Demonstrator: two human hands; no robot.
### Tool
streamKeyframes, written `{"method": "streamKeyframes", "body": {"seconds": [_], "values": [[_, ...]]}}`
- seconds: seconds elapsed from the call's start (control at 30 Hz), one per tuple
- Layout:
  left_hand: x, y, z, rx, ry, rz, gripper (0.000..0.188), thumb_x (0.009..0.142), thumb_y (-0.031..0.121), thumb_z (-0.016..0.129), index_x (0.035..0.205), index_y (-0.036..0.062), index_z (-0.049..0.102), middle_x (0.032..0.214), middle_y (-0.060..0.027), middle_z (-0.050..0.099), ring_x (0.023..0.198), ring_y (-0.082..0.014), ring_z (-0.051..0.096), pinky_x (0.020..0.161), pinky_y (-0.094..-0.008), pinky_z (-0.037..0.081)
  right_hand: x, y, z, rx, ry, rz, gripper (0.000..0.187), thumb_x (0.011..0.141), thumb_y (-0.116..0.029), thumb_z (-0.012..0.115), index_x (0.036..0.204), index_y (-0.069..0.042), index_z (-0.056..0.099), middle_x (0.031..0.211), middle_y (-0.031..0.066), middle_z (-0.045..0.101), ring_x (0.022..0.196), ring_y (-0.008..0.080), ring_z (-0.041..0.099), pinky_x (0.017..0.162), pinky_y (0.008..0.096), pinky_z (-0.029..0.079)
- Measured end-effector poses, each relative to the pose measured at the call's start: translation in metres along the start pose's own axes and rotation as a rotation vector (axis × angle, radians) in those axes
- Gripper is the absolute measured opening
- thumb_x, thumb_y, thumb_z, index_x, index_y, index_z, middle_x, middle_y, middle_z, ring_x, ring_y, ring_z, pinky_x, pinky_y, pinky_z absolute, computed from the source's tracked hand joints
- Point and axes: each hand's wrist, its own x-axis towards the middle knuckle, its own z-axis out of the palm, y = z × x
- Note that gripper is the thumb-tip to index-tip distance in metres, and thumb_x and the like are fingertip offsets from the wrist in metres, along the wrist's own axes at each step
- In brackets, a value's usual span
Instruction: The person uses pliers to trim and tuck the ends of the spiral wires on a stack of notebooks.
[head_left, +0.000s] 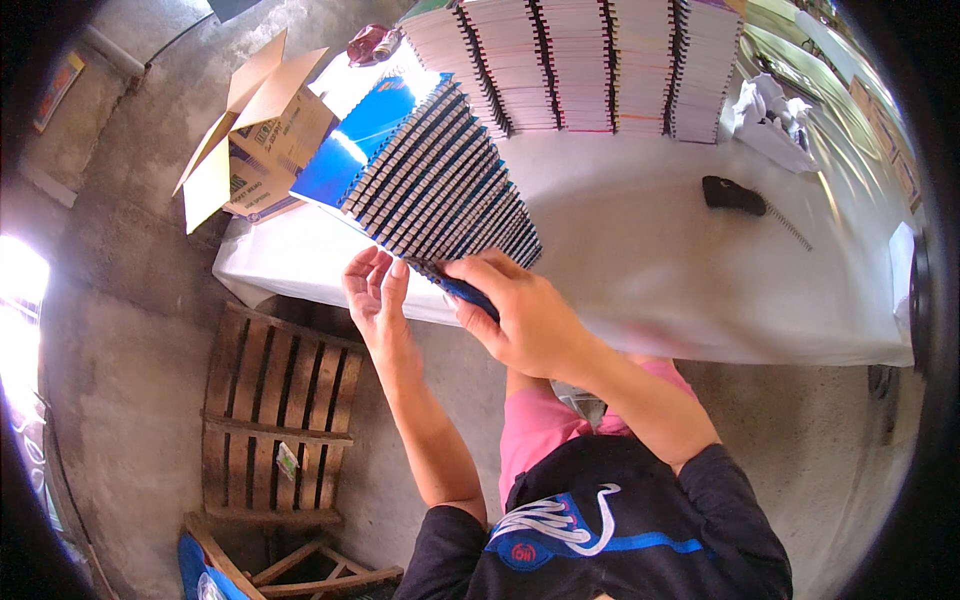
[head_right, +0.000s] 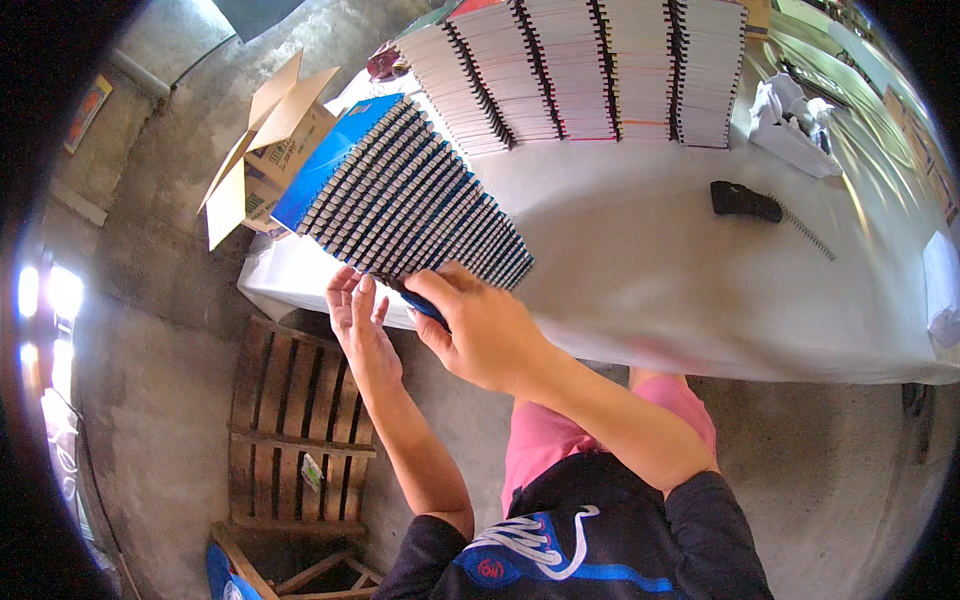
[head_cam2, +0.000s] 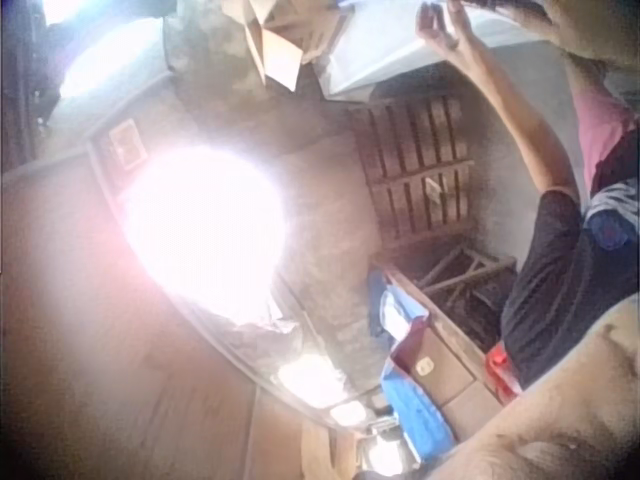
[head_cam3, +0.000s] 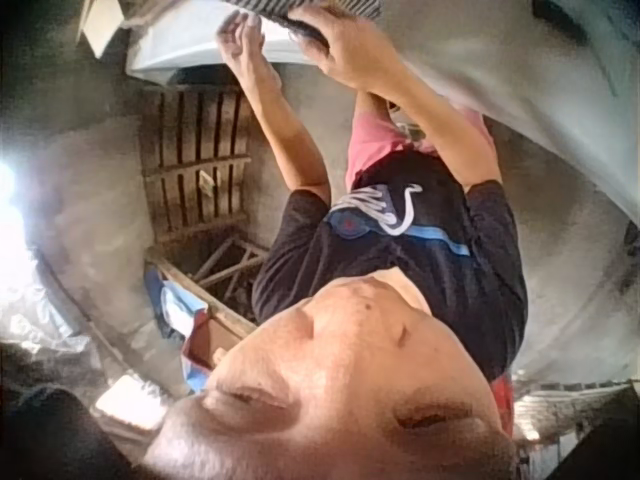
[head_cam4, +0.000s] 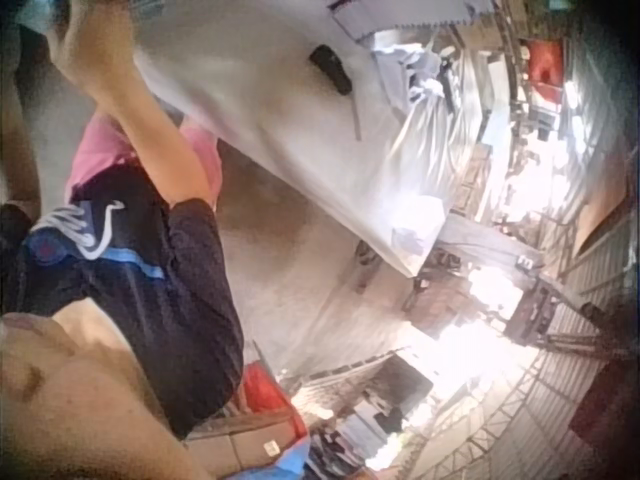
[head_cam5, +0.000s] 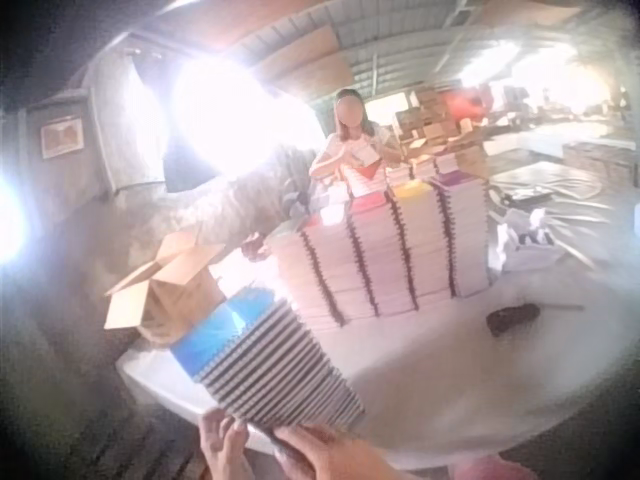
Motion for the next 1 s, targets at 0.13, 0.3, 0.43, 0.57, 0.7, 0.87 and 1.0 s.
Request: {"method": "streamKeyframes", "body": {"seconds": [0.13, 0.3, 0.43, 0.57, 0.7, 0.87, 1.0], "values": [[-0.001, 0.004, -0.001, -0.034, 0.024, -0.027, 0.049, 0.077, 0.026, 0.07, 0.114, 0.0055, 0.045, 0.107, -0.009, 0.049, 0.105, -0.0168, 0.045, 0.09, -0.031, 0.035, 0.008, -0.01, -0.013, 0.768, -0.255, 0.592, 0.024, 0.088, -0.018, 0.056, 0.105, -0.001, 0.054, 0.078, 0.0085, 0.06, 0.065, 0.0124, 0.06, 0.055, 0.0258, 0.044], [0.004, 0.001, -0.005, 0.048, 0.068, 0.043, 0.049, 0.076, 0.033, 0.068, 0.115, 0.0111, 0.046, 0.108, -0.0018, 0.052, 0.1, -0.0107, 0.048, 0.084, -0.0326, 0.031, -0.004, -0.006, -0.004, -0.424, 0.14, -0.1, 0.037, 0.08, -0.024, 0.062, 0.115, -0.013, 0.053, 0.097, 0.0074, 0.054, 0.086, 0.0225, 0.054, 0.075, 0.0393, 0.039], [0.007, 0.01, -0.003, -0.046, 0.062, 0.011, 0.052, 0.076, 0.031, 0.069, 0.116, 0.0082, 0.045, 0.11, -0.0056, 0.049, 0.104, -0.0141, 0.046, 0.087, -0.0327, 0.033, 0.002, -0.008, -0.004, -0.443, 0.197, -0.151, 0.044, 0.077, -0.025, 0.064, 0.118, -0.017, 0.052, 0.105, 0.0078, 0.049, 0.096, 0.0249, 0.048, 0.083, 0.0437, 0.033], [0.008, 0.012, 0.0, -0.07, 0.049, 0.009, 0.055, 0.076, 0.026, 0.072, 0.116, 0.0033, 0.042, 0.11, -0.0127, 0.046, 0.108, -0.0192, 0.045, 0.094, -0.0296, 0.037, 0.006, -0.007, -0.001, -0.464, 0.163, -0.185, 0.042, 0.077, -0.024, 0.064, 0.116, -0.015, 0.053, 0.103, 0.0078, 0.05, 0.092, 0.0246, 0.05, 0.078, 0.0414, 0.036], [0.006, 0.013, 0.005, -0.085, 0.054, -0.017, 0.058, 0.075, 0.029, 0.072, 0.117, 0.0034, 0.042, 0.11, -0.0131, 0.047, 0.108, -0.0198, 0.046, 0.095, -0.0309, 0.038, 0.008, -0.003, -0.003, -0.083, 0.024, -0.066, 0.034, 0.08, -0.02, 0.061, 0.113, -0.011, 0.054, 0.091, 0.009, 0.056, 0.079, 0.0259, 0.057, 0.067, 0.0367, 0.044], [0.006, 0.012, 0.002, -0.072, 0.056, -0.017, 0.057, 0.076, 0.026, 0.071, 0.119, 0.0036, 0.042, 0.11, -0.013, 0.047, 0.108, -0.0198, 0.046, 0.094, -0.0299, 0.038, 0.019, -0.011, -0.022, 0.746, -0.359, 0.67, 0.029, 0.084, -0.019, 0.06, 0.109, -0.004, 0.054, 0.091, 0.0137, 0.06, 0.079, 0.0291, 0.061, 0.073, 0.0356, 0.048], [0.009, 0.01, -0.002, -0.134, 0.052, -0.016, 0.055, 0.077, 0.025, 0.07, 0.12, 0.0037, 0.042, 0.11, -0.0112, 0.047, 0.105, -0.0181, 0.047, 0.093, -0.0281, 0.038, 0.005, -0.003, -0.009, 0.068, 0.018, -0.004, 0.038, 0.082, -0.021, 0.061, 0.117, -0.009, 0.052, 0.104, 0.0157, 0.056, 0.095, 0.0261, 0.055, 0.08, 0.0374, 0.044]]}}
